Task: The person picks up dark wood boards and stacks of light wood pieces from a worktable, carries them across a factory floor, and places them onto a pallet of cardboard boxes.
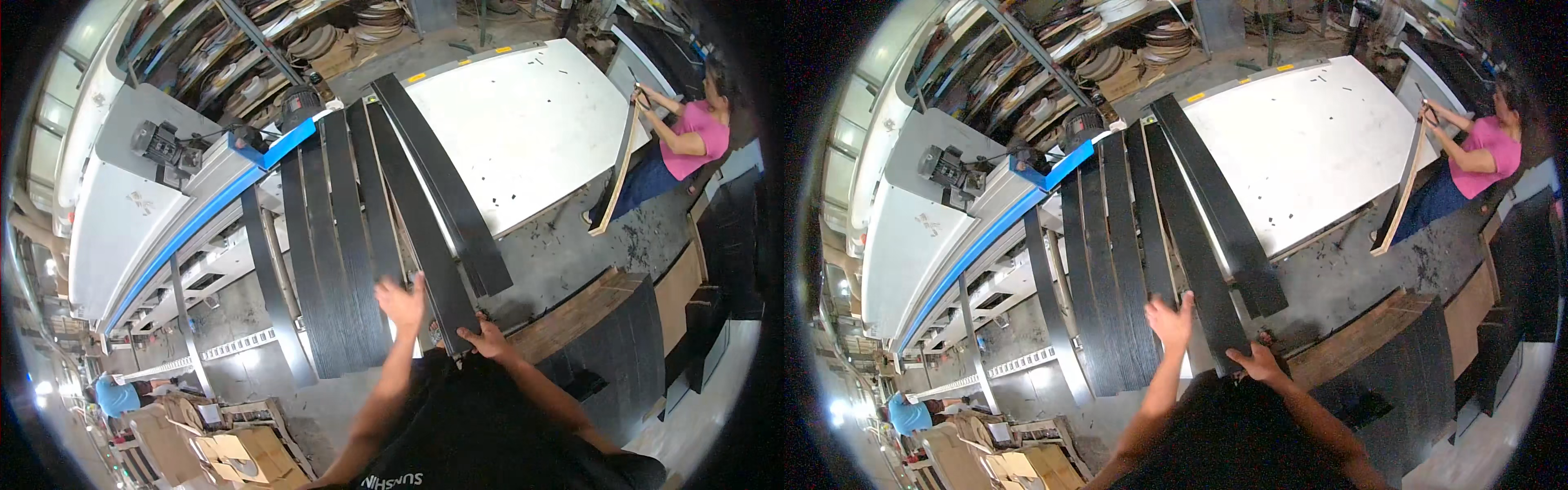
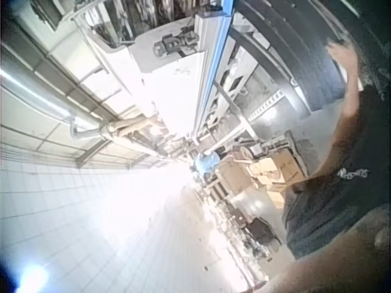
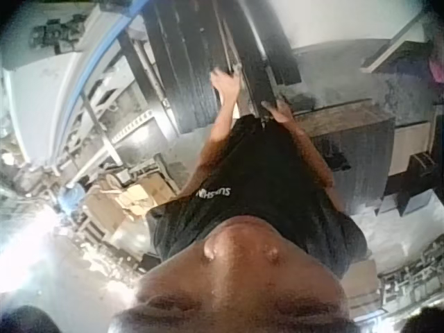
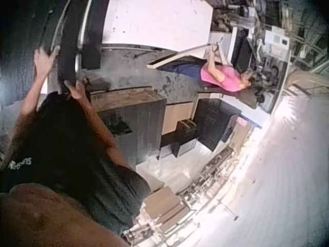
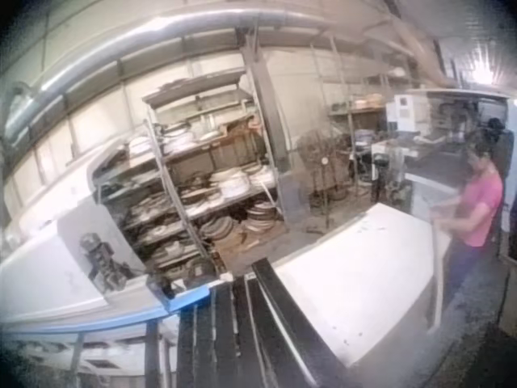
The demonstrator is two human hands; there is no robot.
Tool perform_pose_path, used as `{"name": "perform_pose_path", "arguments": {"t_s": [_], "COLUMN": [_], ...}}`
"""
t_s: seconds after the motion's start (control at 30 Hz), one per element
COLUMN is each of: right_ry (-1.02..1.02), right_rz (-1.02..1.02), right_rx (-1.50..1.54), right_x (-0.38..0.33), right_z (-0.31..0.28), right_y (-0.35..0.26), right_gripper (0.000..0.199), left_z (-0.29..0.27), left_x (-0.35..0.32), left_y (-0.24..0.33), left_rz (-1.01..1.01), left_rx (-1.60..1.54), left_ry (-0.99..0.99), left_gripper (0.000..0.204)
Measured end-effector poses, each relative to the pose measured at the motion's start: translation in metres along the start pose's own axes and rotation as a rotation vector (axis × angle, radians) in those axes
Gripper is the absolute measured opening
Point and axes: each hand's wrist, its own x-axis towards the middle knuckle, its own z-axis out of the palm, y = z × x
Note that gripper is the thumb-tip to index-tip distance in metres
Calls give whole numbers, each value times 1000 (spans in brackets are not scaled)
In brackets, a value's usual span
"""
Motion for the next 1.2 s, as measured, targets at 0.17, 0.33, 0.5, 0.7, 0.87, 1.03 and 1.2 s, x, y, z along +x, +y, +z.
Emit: {"name": "perform_pose_path", "arguments": {"t_s": [0.17,0.33,0.5,0.7,0.87,1.03,1.2], "right_ry": [-112,-407,-396,-669,-834,-933,-780], "right_rz": [-67,45,-235,-127,28,33,-64], "right_rx": [126,117,-68,-485,-575,-623,-508], "right_x": [7,2,24,41,45,51,70], "right_z": [-28,-80,-89,-112,-125,-113,-137], "right_y": [-6,-69,-26,-20,7,26,-14], "right_gripper": [60,69,87,118,129,118,97], "left_z": [9,17,15,82,100,101,99], "left_x": [27,17,20,-18,-44,-56,-42], "left_y": [-12,3,121,74,93,76,82], "left_rz": [24,56,-433,-514,-405,-370,-361], "left_rx": [227,143,-576,-363,-526,-339,-157], "left_ry": [113,50,-297,-58,40,23,40], "left_gripper": [98,81,86,89,64,60,72]}}
